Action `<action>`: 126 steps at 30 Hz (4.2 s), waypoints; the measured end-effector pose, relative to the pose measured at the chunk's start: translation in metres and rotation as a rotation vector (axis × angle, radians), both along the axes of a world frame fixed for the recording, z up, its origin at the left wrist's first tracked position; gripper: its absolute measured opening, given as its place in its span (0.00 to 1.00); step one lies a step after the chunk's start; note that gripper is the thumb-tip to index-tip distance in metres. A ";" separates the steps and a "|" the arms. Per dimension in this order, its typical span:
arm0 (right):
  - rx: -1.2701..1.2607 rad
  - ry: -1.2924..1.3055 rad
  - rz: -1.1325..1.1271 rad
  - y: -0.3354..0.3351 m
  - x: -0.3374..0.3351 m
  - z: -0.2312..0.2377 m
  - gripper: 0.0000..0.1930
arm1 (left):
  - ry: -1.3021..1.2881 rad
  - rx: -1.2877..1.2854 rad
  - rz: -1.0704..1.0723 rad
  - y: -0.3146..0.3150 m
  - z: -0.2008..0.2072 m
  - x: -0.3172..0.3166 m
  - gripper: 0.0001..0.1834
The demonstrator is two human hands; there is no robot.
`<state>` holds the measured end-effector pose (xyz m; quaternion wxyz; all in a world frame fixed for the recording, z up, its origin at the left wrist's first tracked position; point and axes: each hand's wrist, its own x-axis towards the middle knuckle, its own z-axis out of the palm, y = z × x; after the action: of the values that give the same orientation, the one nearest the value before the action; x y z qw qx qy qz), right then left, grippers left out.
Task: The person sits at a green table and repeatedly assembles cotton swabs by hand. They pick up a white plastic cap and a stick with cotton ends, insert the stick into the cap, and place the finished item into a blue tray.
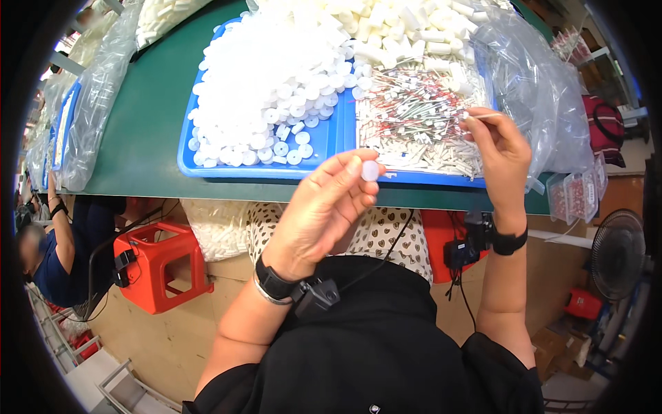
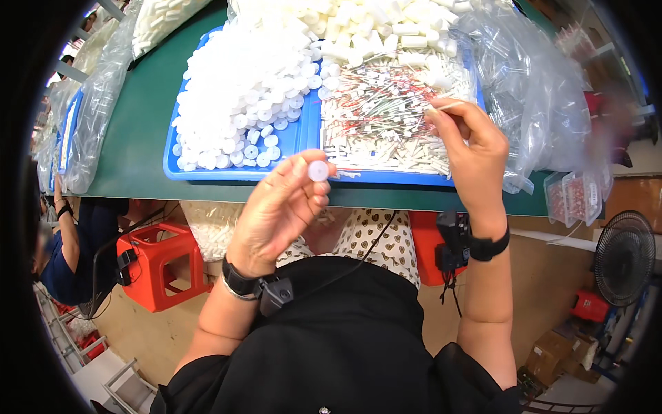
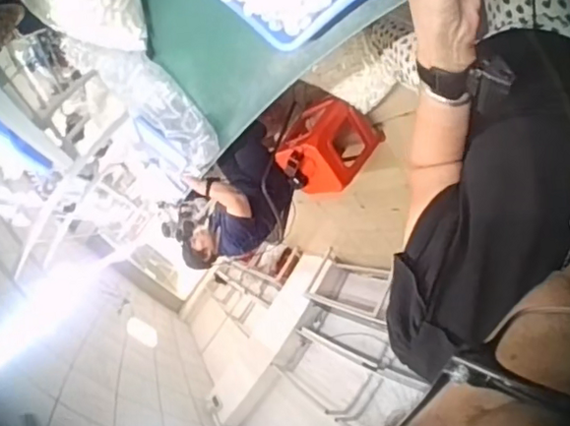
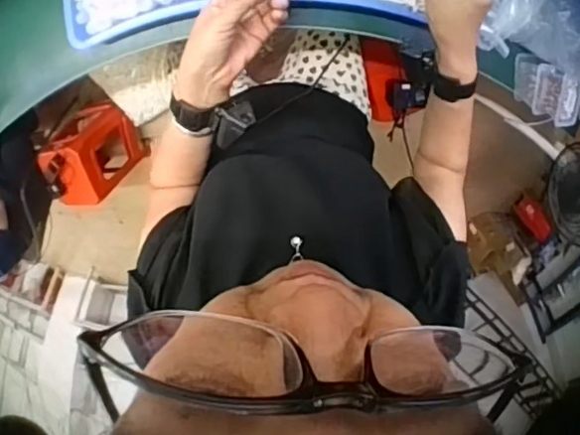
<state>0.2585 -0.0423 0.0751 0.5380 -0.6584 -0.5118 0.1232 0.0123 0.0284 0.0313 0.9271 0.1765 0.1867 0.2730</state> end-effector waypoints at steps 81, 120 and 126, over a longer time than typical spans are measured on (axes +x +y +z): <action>-0.189 -0.074 0.352 -0.006 -0.046 -0.018 0.05 | 0.111 0.061 0.299 -0.012 -0.003 0.010 0.18; -0.202 -0.825 -0.025 0.050 0.039 0.005 0.09 | 0.200 0.207 0.196 -0.021 -0.006 0.017 0.19; -0.398 -0.877 -0.003 0.060 0.078 -0.010 0.12 | 0.227 0.162 0.167 -0.025 -0.013 0.015 0.19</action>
<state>0.3364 0.0180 0.0653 0.1351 -0.7390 -0.6562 -0.0713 0.0272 0.0038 0.0178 0.8568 0.2644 0.2814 0.3417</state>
